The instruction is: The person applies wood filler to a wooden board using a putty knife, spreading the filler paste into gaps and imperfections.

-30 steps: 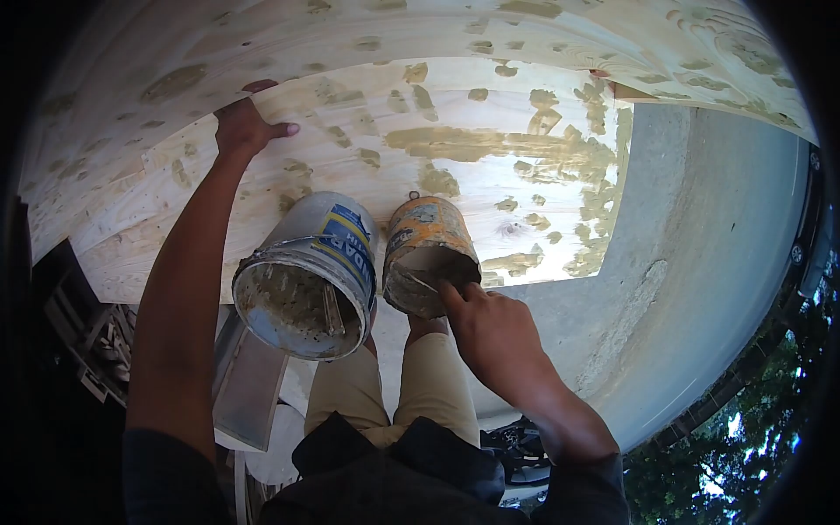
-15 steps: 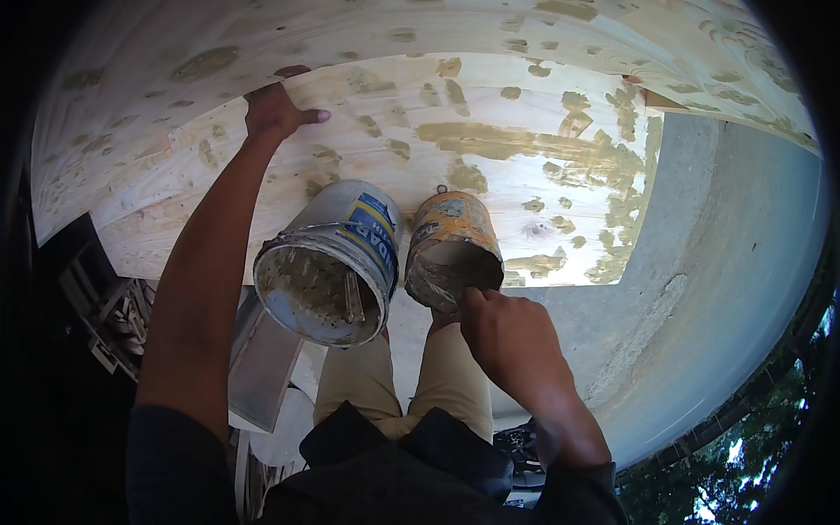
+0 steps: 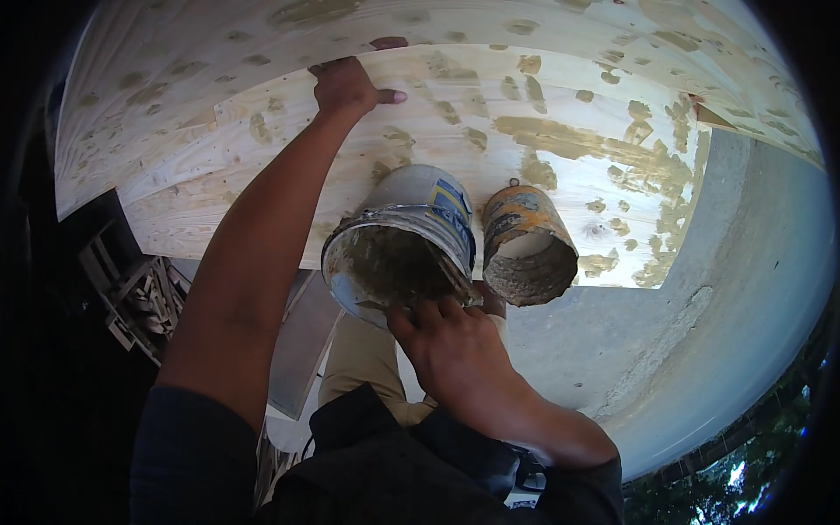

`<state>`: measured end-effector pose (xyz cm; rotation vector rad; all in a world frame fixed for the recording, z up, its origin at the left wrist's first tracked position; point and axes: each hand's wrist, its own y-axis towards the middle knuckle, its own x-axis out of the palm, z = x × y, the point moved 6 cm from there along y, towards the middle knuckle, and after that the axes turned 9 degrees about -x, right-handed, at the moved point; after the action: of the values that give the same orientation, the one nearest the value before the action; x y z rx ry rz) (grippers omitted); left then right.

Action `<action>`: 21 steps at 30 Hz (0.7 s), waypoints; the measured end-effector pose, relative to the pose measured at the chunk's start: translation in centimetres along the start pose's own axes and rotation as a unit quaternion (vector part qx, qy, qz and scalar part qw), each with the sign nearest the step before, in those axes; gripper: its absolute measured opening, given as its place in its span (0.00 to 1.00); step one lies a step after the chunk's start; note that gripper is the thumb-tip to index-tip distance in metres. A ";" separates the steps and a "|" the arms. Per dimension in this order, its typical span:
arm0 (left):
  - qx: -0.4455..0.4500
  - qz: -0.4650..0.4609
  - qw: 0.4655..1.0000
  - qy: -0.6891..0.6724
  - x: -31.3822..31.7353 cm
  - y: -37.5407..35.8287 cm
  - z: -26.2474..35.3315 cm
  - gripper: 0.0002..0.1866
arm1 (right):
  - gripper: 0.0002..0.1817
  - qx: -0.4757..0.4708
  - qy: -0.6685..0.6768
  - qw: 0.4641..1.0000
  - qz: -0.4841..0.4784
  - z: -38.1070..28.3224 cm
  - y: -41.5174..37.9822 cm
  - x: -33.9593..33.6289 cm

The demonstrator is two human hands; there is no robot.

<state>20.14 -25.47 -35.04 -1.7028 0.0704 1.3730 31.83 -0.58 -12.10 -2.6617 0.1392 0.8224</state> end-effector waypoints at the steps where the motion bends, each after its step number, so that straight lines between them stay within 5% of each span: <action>1: -0.001 -0.001 1.000 -0.001 0.2 0.1 0.0 0.59 | 0.20 0.000 -0.001 1.000 -0.002 0.0 0.9 1.2; 4: -0.027 0.071 0.995 0.060 0.0 -0.2 0.2 0.65 | 0.24 0.057 -0.079 0.995 -0.034 0.6 2.9 3.7; 9: -0.050 0.003 0.997 0.065 -0.2 -0.2 0.3 0.71 | 0.15 0.125 -0.098 0.964 -0.214 1.4 5.3 7.4; 18: -0.031 0.037 0.998 0.029 -0.4 -1.0 -0.1 0.71 | 0.05 0.066 -0.251 0.955 -0.140 2.7 7.2 11.8; 21: 0.031 0.077 0.990 -0.112 -0.2 -2.9 -1.2 0.57 | 0.05 0.092 -0.206 0.952 -0.207 2.7 7.5 12.1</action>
<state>22.60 -24.66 -33.21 -1.5081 0.1183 1.6512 38.95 -6.47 -23.29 -2.1752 -0.4117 1.1262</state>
